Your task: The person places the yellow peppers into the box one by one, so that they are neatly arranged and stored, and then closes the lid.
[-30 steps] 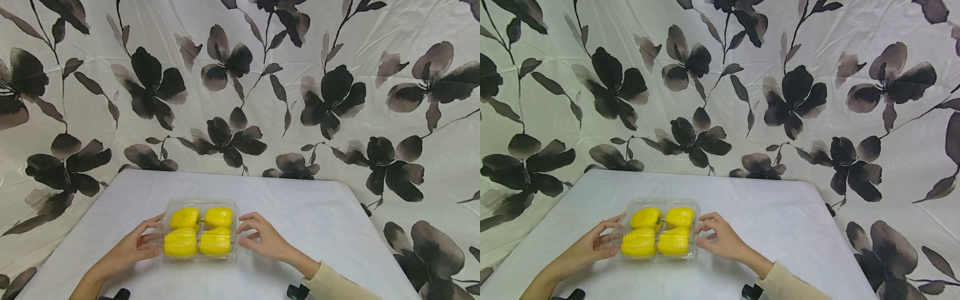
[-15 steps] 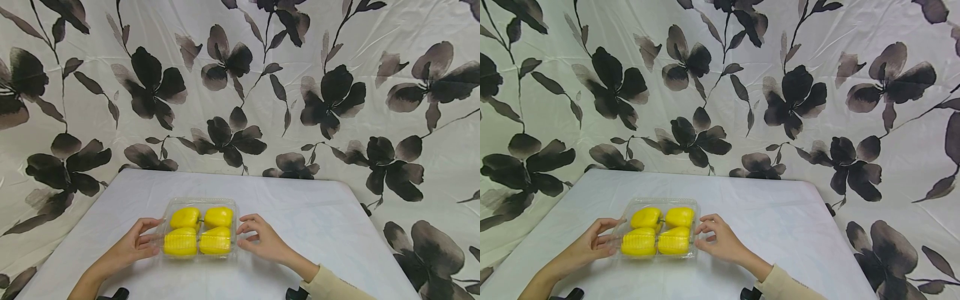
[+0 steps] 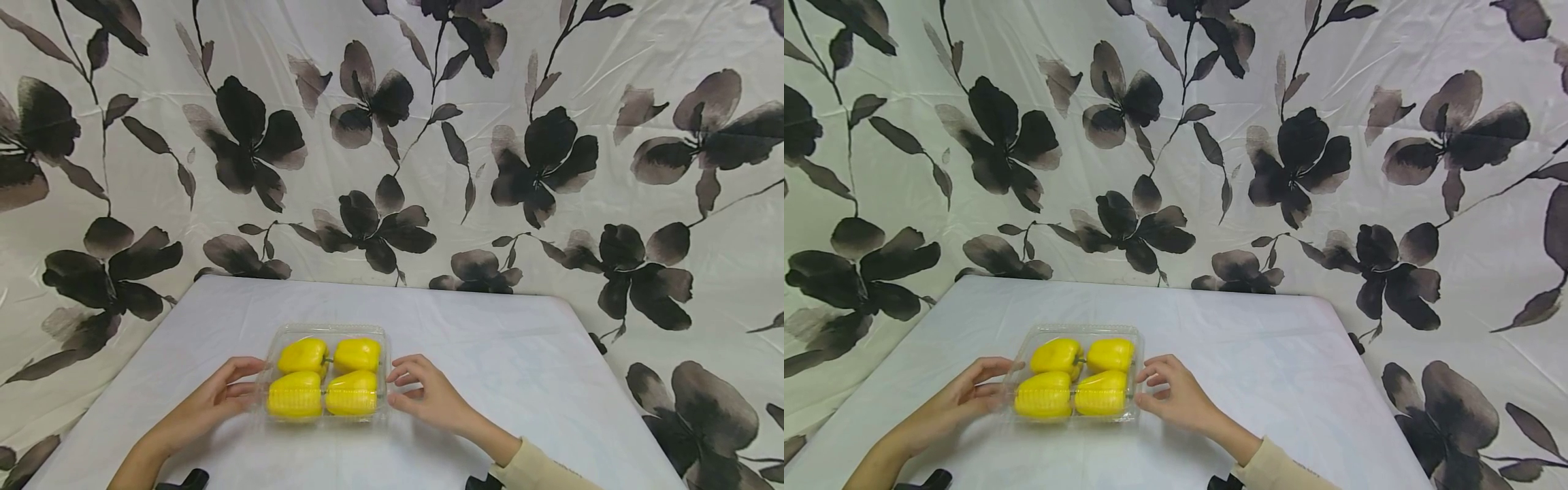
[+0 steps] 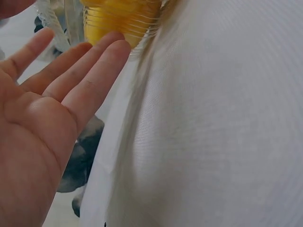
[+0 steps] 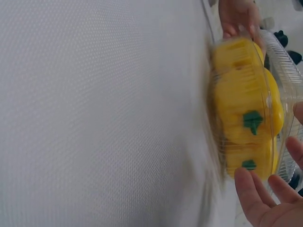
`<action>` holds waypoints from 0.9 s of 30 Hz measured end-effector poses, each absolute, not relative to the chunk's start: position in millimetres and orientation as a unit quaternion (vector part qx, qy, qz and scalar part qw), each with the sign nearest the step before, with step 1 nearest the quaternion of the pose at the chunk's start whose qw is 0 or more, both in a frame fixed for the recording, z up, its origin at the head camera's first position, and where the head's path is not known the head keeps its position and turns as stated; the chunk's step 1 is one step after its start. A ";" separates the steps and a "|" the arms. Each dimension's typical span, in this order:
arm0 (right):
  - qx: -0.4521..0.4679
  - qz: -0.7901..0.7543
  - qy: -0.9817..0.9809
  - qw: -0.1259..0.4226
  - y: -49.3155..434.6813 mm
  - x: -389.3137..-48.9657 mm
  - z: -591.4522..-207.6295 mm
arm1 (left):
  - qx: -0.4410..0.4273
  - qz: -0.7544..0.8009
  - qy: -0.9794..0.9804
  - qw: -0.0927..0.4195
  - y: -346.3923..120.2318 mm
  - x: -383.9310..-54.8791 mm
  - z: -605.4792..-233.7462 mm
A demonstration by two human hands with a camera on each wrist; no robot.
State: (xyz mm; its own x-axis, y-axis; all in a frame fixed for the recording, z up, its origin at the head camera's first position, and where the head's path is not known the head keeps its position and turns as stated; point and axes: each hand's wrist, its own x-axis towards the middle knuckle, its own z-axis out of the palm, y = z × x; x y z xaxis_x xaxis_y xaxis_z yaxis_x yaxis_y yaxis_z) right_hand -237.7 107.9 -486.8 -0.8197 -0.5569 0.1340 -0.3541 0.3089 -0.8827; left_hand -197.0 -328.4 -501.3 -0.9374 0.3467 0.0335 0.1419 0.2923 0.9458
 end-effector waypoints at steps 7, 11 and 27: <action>-0.269 -0.524 0.801 0.105 107.1 -235.6 -486.6 | 0.135 0.570 0.804 0.099 -329.7 -198.4 -498.7; -0.257 -0.531 0.799 0.116 106.2 -233.5 -485.6 | 0.122 0.561 0.812 0.103 -329.5 -199.3 -497.7; -0.200 -0.555 0.794 0.149 100.7 -230.6 -489.0 | 0.115 0.543 0.826 0.100 -324.4 -198.5 -493.2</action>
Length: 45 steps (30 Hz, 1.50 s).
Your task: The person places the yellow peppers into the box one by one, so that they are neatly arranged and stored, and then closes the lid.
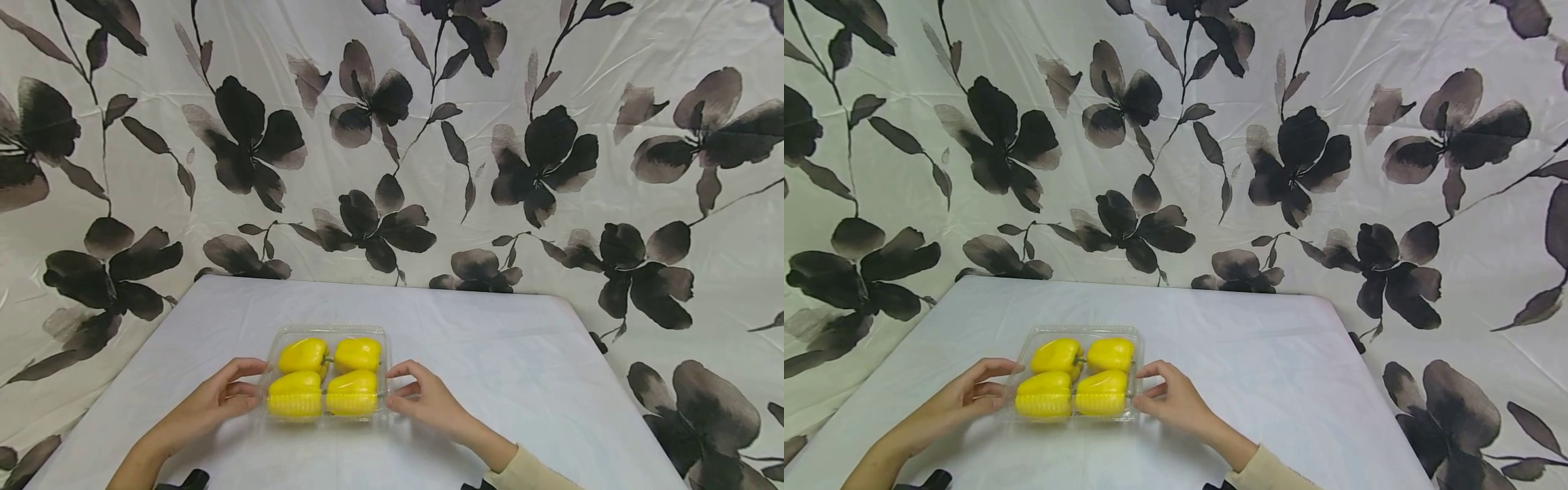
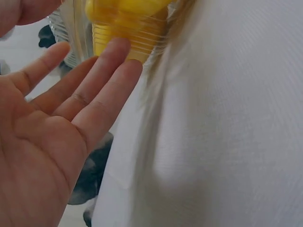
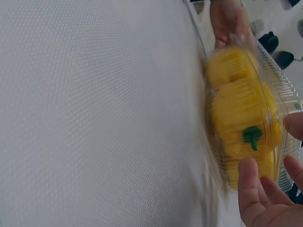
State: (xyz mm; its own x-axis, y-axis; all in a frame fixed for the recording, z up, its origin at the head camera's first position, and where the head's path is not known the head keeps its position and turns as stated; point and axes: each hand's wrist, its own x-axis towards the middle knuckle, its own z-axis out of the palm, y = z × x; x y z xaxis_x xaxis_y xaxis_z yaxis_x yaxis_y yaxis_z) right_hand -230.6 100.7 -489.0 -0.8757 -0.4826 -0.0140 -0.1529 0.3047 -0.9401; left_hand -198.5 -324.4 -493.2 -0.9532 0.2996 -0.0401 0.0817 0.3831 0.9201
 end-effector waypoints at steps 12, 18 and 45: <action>-0.199 -0.566 0.785 0.156 98.4 -228.5 -488.7 | 0.110 0.520 0.841 0.100 -321.0 -196.0 -485.9; -0.196 -0.566 0.785 0.157 97.9 -227.3 -487.7 | 0.110 0.508 0.848 0.103 -319.0 -195.2 -482.3; -0.179 -0.587 0.767 0.191 98.5 -228.7 -489.5 | 0.067 0.495 0.855 0.141 -317.3 -192.4 -481.3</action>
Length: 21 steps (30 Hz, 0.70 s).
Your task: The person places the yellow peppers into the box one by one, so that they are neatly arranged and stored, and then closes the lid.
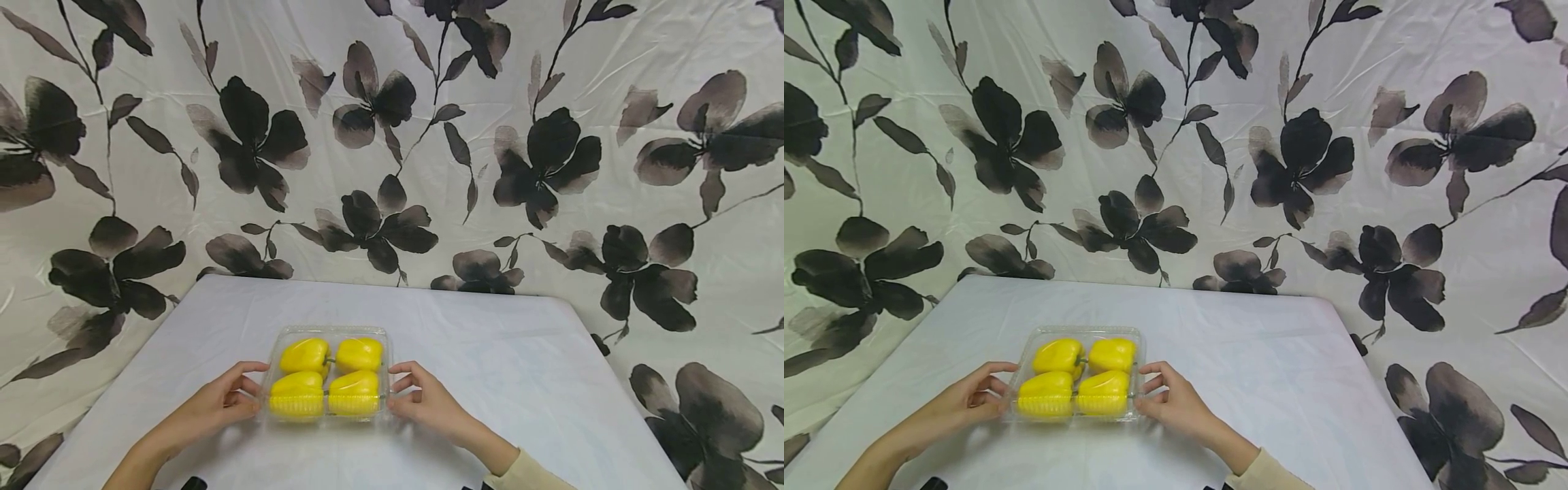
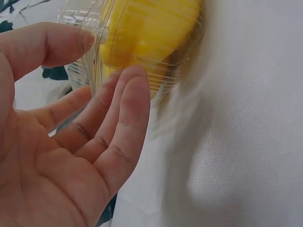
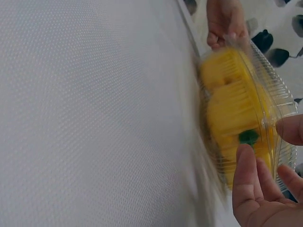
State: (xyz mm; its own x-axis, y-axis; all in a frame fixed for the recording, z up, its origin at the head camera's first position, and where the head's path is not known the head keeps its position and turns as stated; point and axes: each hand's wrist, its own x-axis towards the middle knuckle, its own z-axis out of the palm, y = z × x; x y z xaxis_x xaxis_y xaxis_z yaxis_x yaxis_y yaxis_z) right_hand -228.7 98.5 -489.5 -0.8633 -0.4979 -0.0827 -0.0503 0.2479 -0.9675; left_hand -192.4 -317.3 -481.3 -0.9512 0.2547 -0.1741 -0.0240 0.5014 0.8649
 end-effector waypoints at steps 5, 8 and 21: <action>-0.174 -0.592 0.760 0.203 98.5 -229.0 -488.9 | 0.083 0.502 0.849 0.141 -317.5 -192.1 -482.0; -0.172 -0.592 0.760 0.207 98.5 -229.1 -488.2 | 0.084 0.510 0.843 0.147 -317.0 -192.0 -481.3; -0.170 -0.588 0.754 0.238 98.3 -230.0 -485.6 | 0.079 0.522 0.833 0.167 -312.9 -191.4 -476.7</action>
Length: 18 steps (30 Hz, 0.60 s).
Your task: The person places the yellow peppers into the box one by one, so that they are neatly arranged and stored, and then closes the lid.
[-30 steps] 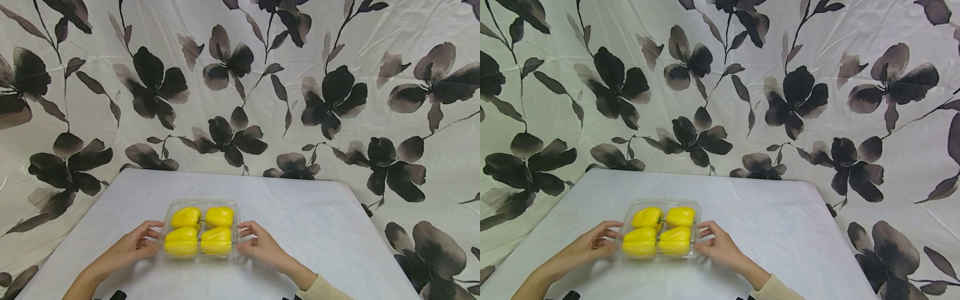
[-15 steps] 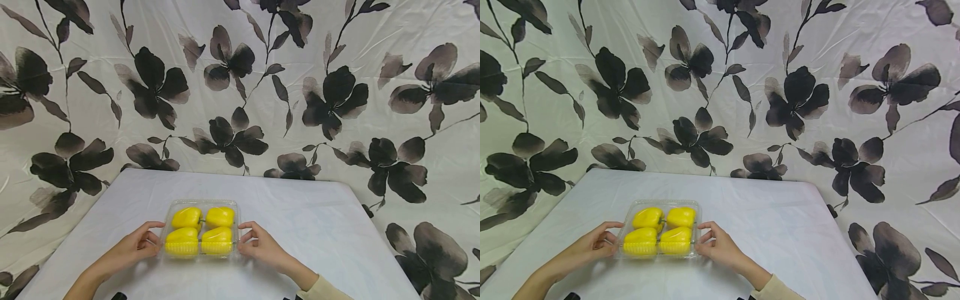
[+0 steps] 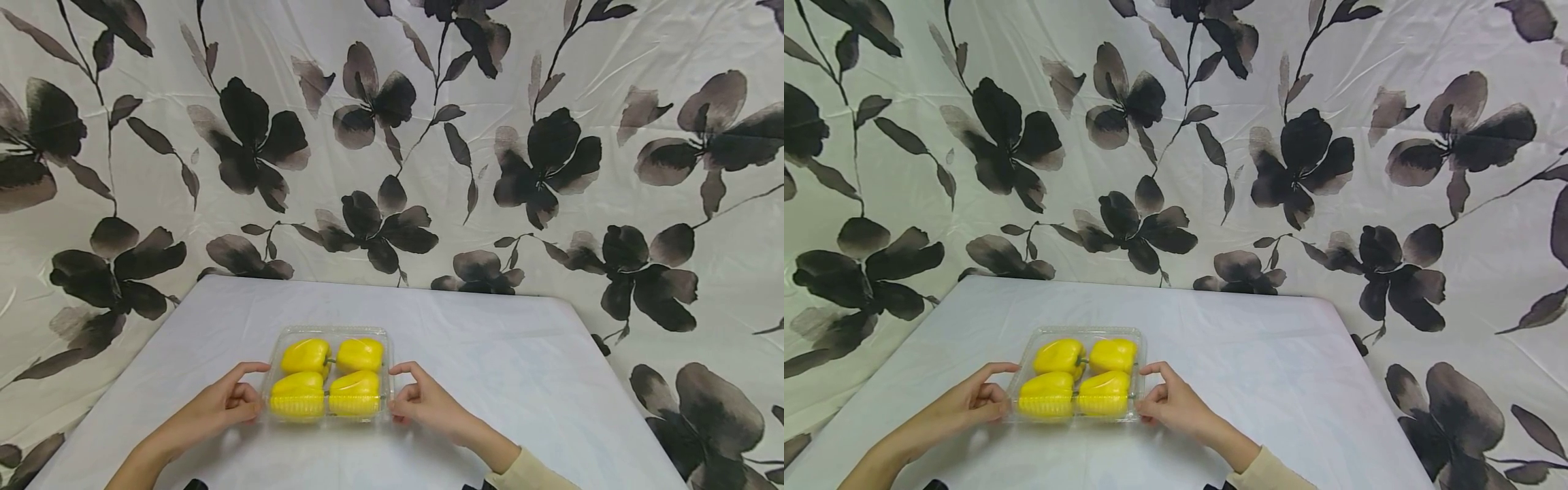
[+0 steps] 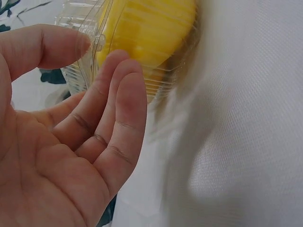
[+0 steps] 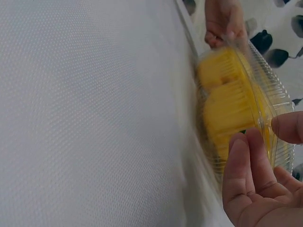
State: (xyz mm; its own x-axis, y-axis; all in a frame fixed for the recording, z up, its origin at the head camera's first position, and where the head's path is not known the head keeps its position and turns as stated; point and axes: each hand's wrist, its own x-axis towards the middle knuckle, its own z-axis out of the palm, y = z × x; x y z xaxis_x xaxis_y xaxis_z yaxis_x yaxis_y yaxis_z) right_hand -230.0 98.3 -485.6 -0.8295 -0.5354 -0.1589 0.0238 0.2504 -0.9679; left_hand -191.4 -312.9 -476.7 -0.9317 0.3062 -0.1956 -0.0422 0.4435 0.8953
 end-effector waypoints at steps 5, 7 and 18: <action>-0.168 -0.594 0.749 0.240 97.3 -229.8 -486.6 | 0.088 0.525 0.830 0.168 -313.0 -190.4 -478.0; -0.168 -0.595 0.748 0.241 96.9 -229.8 -487.1 | 0.089 0.526 0.829 0.168 -313.2 -190.3 -478.8; -0.171 -0.594 0.746 0.249 95.9 -230.1 -488.7 | 0.088 0.538 0.819 0.181 -314.5 -191.4 -480.0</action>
State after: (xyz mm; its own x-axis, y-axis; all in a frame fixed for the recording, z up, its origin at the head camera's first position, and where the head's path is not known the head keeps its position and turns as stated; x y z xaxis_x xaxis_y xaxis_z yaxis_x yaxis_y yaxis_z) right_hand -230.1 95.9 -488.7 -0.8177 -0.5506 -0.1679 0.0408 0.2356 -0.9710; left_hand -191.4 -314.5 -480.0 -0.9190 0.3385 -0.2021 -0.0512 0.4056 0.9126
